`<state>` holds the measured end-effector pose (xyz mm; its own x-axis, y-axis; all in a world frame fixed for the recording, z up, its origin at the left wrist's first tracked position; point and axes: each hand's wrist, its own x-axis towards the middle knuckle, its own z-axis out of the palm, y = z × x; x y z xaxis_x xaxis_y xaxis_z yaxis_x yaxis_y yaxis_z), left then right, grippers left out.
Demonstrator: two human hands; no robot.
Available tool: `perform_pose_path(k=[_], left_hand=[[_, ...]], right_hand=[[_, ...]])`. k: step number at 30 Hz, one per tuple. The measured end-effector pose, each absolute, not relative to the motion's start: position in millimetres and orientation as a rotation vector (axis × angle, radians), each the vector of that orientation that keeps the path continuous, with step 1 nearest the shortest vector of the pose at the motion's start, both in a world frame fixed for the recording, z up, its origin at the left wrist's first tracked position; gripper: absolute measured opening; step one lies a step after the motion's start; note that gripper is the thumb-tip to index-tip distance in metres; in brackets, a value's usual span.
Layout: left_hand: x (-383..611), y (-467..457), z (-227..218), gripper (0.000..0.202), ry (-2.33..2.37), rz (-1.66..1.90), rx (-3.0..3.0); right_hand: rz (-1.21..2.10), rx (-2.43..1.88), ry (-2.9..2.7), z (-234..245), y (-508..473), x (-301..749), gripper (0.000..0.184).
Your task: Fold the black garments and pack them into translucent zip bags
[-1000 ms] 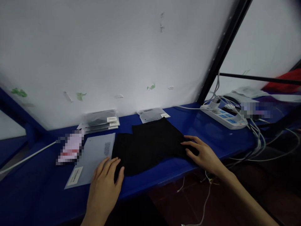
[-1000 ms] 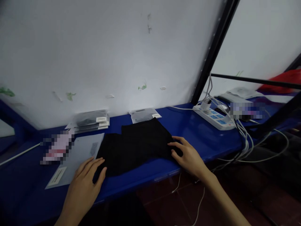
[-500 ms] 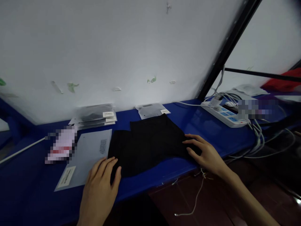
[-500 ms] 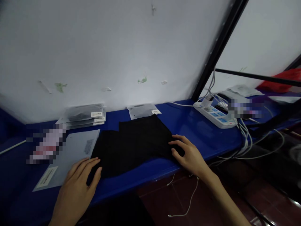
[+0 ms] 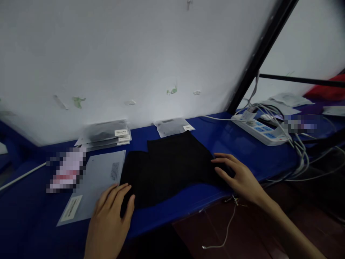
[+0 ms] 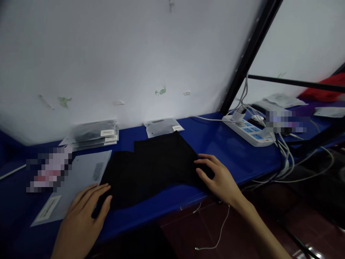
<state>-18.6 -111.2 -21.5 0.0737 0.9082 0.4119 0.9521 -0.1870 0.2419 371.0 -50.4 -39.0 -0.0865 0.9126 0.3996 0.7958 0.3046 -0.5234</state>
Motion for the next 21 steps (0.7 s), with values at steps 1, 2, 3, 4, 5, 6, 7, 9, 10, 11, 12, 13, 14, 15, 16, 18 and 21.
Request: perform_pose_path(k=[1, 2, 3, 4, 5, 6, 7, 9, 10, 11, 12, 13, 14, 15, 16, 18, 21], left_hand=[[-18.9, -109.6, -20.0, 0.037, -1.940, -0.753, -2.235], [-18.8, -107.2, -17.7, 0.037, -1.942, -0.766, -2.235], [-18.2, -103.8, -14.2, 0.036, -1.945, -0.777, -2.235], [-16.8, -99.2, -9.6, 0.036, -1.938, -0.787, -2.238], [-14.7, -93.0, -4.0, 0.035, -1.923, -0.791, -2.241], [-11.7, -85.2, 2.5, 0.035, -1.904, -0.787, -2.246], [-7.9, -75.6, 9.5, 0.035, -1.873, -0.779, -2.257], [1.9, -50.8, 23.3, 0.034, -1.843, -0.727, -2.283], [7.5, -35.9, 29.1, 0.033, -1.845, -0.694, -2.303], [13.2, -19.7, 33.7, 0.033, -1.832, -0.653, -2.328], [18.8, -2.9, 36.8, 0.033, -1.802, -0.564, -2.368], [24.0, 13.9, 38.4, 0.033, -1.787, -0.452, -2.379], [28.8, 30.2, 38.5, 0.033, -1.783, -0.400, -2.385], [32.8, 45.1, 37.4, 0.033, -1.778, -0.365, -2.391], [36.1, 58.4, 35.3, 0.034, -1.778, -0.334, -2.392], [40.2, 78.4, 29.4, 0.032, -1.790, -0.276, -2.394], [40.5, 93.3, 20.4, 0.025, -1.810, -0.217, -2.401]], right_hand=[[0.211, -1.530, -1.865, -37.8, -47.3, 371.5, 0.027], [0.201, -1.543, -1.823, -36.1, -43.2, 371.7, 0.028], [0.196, -1.553, -1.786, -33.8, -38.0, 371.6, 0.029], [0.193, -1.559, -1.761, -30.8, -31.5, 371.1, 0.030], [0.194, -1.557, -1.754, -27.4, -23.5, 370.0, 0.030], [0.198, -1.550, -1.763, -23.6, -13.9, 368.4, 0.030], [0.199, -1.539, -1.789, -19.8, -2.6, 366.2, 0.030], [0.208, -1.515, -1.875, -13.2, 24.4, 360.1, 0.030], [0.203, -1.515, -1.925, -10.9, 39.6, 356.5, 0.031], [0.194, -1.523, -1.970, -9.3, 55.2, 352.5, 0.031], [0.182, -1.542, -2.015, -8.6, 70.6, 348.4, 0.032], [0.160, -1.576, -2.051, -8.6, 85.2, 344.4, 0.033], [0.136, -1.618, -2.070, -9.1, 98.3, 340.6, 0.034], [0.118, -1.656, -2.085, -10.1, 109.6, 337.3, 0.035], [0.099, -1.681, -2.092, -11.4, 118.8, 334.7, 0.036], [0.081, -1.701, -2.095, -14.5, 131.2, 332.7, 0.034], [0.082, -1.688, -2.093, -19.9, 139.0, 337.8, 0.026]])
